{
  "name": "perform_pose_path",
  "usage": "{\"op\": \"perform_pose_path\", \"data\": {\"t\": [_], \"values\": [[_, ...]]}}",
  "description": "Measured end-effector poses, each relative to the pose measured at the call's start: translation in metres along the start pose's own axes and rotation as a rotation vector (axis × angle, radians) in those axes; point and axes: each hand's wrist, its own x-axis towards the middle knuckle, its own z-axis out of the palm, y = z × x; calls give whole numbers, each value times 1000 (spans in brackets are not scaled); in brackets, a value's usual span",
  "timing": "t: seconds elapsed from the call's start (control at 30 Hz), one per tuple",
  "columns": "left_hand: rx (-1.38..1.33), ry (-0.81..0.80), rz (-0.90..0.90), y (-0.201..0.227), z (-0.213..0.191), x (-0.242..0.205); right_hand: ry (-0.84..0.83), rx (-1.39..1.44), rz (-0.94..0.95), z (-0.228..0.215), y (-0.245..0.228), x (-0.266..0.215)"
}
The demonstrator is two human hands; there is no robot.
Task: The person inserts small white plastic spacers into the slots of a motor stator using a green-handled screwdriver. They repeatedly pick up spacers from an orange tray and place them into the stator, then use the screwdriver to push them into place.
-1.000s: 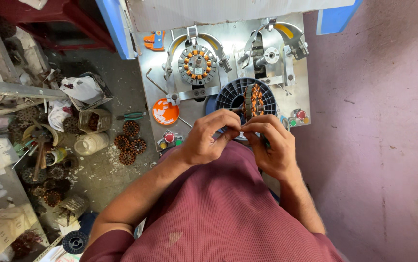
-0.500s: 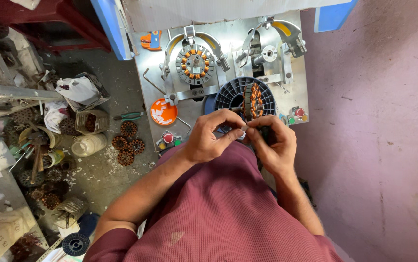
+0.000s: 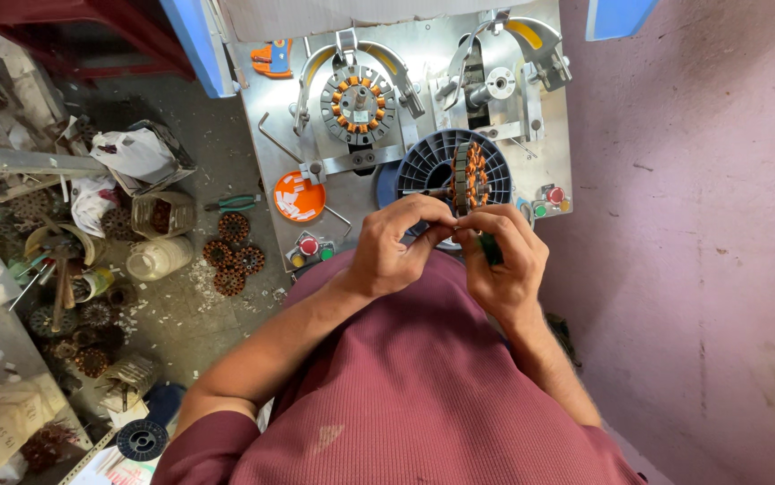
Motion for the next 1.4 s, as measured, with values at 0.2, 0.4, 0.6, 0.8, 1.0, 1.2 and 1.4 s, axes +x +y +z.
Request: {"op": "perform_pose_path", "data": {"t": [0.2,0.4,0.6,0.8,1.0,1.2,1.4], "values": [[21,-9,51,-7,4,8,-24,72,90,-6,5,2],[-32,-55,5,-27,-1,24,43,49,228,-13,11,5],[-358,-247,-11,-66,-2,42,31,-46,178,-14,11,8],[-480,-404,37,-91,-11,42,49,-134,251,-6,10,6],[-458,-430,38,-103,-10,42,37,-217,179,0,9,5],[-477,-385,36,-109,-4,41,40,-348,124,5,12,4],[-459,-379,53,-110,-6,41,-38,-436,-6,8,13,10]]}}
